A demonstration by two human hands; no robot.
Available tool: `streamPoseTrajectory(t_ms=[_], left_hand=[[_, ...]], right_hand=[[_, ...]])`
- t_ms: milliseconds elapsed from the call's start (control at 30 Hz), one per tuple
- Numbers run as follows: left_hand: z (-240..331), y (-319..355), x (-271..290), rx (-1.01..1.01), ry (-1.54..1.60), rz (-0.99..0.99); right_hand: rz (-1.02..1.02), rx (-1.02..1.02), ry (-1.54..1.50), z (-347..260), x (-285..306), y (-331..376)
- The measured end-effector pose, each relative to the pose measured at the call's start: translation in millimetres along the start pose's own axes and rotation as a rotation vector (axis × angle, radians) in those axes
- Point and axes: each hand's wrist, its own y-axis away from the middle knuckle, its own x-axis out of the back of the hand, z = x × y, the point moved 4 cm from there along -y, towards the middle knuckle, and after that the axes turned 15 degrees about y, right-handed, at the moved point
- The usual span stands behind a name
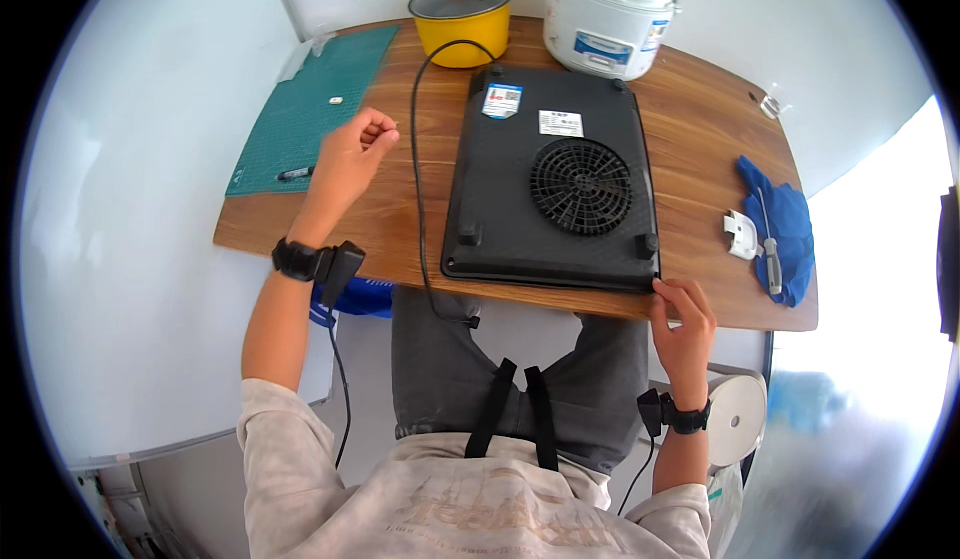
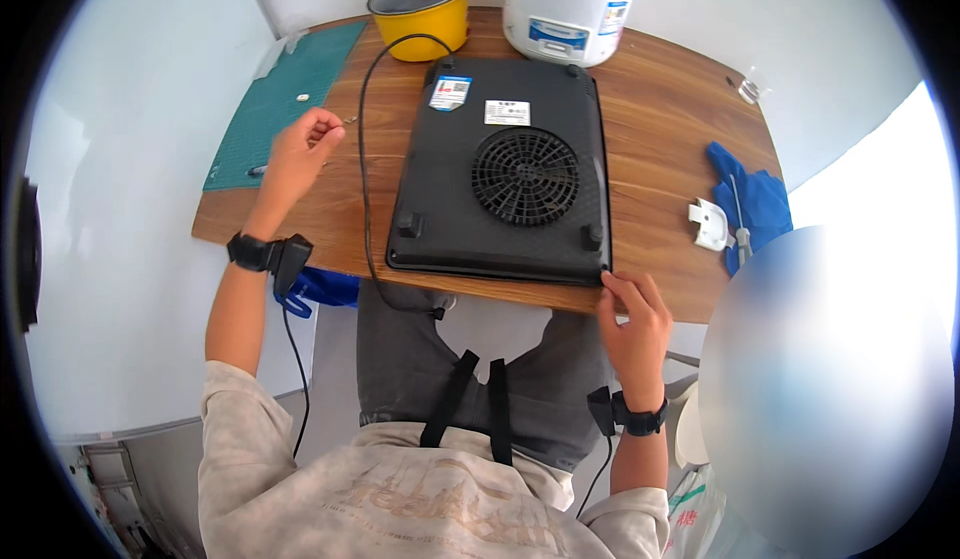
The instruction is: The person assembles an induction cooktop by using a screwdriver to tighten screws on the internal components and then securing the casing. The person flips the cooktop over and continues to fasten screws on the bottom panel.
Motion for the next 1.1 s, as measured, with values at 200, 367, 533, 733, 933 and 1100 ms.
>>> streamPoseTrajectory(t_ms=[200, 367, 533, 733, 933, 1100], left_hand=[[79, 34, -32, -0.021, 0.159, -0.217], [129, 66, -87, 0.017, 0.333, -0.550], [160, 78, -130, 0.035, 0.434, -0.666], [146, 68, -147, 0.218, 0.698, -0.765], [145, 57, -153, 0.256, 0.654, -0.748], [140, 62, -128, 0.134, 0.484, -0.677]], right_hand=[[-0.067, 0.041, 0.118, -7, 9, -7], [-0.091, 0.116, -0.038, -43, 33, -34], [-0.170, 0.156, -0.386, -75, 39, -57], [-0.265, 0.267, -0.470, -73, 43, -77], [-0.341, 0.167, -0.504, -59, 31, -87], [-0.196, 0.053, -0.291, -18, 17, -95]])
